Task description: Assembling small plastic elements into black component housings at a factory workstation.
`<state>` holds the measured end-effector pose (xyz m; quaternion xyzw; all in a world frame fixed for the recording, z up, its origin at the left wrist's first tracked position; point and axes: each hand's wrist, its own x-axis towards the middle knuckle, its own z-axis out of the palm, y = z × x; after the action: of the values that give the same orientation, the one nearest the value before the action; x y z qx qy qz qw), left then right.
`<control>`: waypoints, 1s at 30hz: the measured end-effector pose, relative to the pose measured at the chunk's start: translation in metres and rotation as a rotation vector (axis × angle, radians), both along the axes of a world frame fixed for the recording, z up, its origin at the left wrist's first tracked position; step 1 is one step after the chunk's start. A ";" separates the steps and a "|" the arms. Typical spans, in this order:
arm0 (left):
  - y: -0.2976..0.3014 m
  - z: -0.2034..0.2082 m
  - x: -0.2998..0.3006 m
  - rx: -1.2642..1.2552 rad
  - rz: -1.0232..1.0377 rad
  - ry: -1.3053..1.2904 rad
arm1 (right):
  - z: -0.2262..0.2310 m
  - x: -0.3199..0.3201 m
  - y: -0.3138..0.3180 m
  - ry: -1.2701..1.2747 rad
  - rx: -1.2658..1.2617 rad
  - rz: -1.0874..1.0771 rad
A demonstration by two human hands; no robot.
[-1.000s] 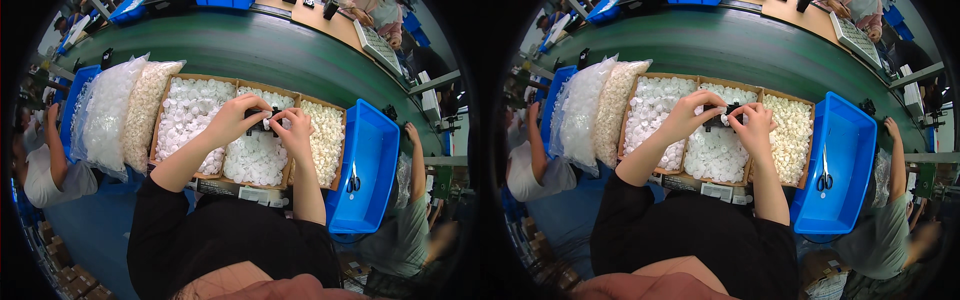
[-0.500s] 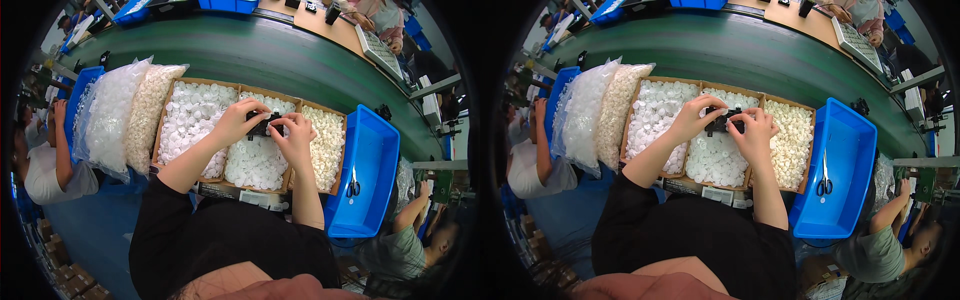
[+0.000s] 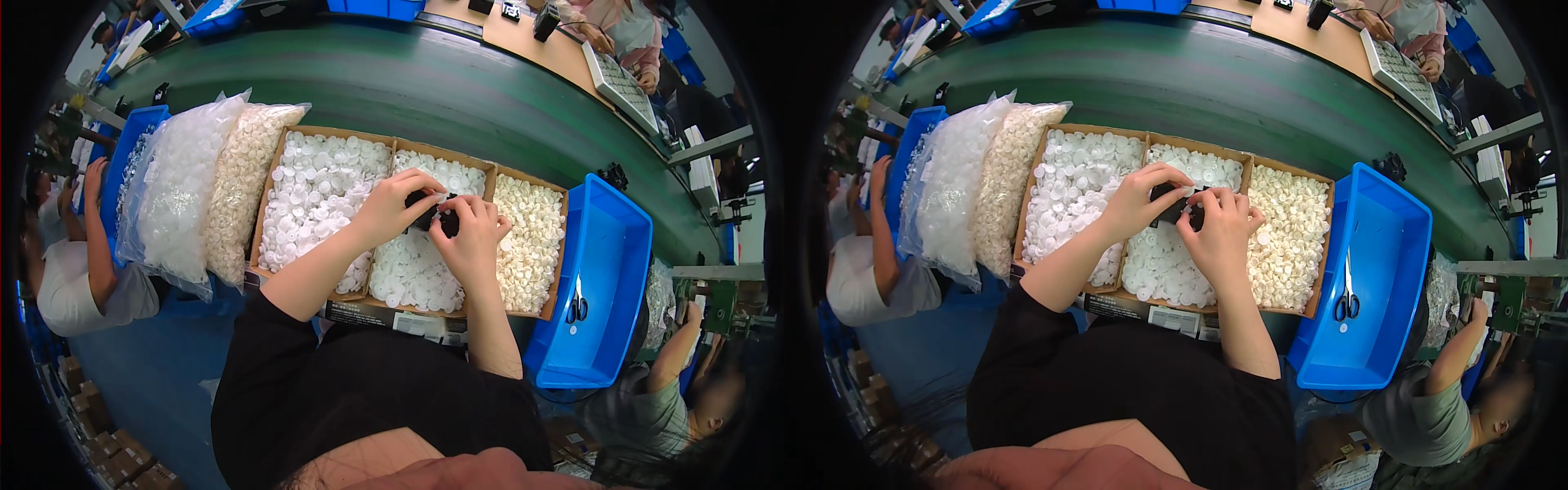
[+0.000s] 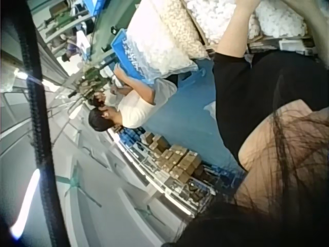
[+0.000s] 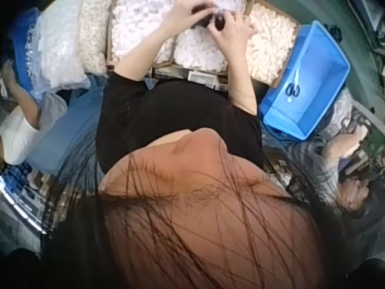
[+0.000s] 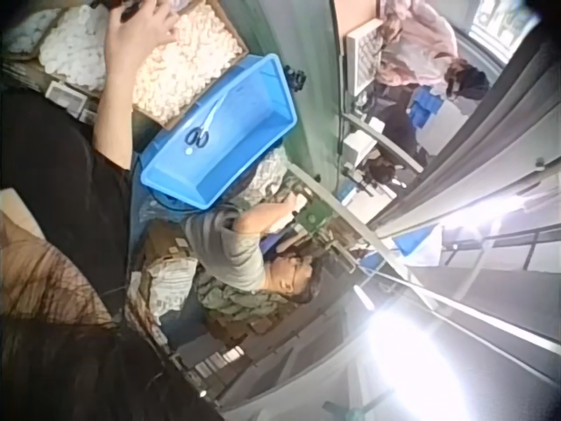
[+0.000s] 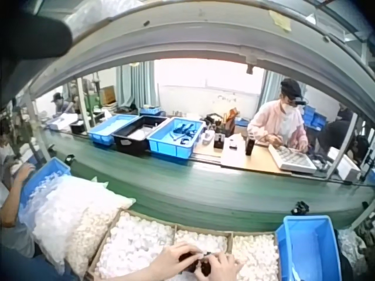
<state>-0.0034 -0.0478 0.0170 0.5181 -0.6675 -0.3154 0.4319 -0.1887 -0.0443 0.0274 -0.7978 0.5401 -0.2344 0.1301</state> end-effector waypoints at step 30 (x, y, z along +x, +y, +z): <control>-0.002 -0.001 0.002 0.028 0.013 0.036 | -0.006 -0.005 0.007 -0.290 -0.171 0.202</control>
<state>-0.0010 -0.0496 0.0158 0.5224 -0.6518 -0.3313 0.4387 -0.1934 -0.0373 0.0213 -0.8140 0.4111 -0.3775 0.1609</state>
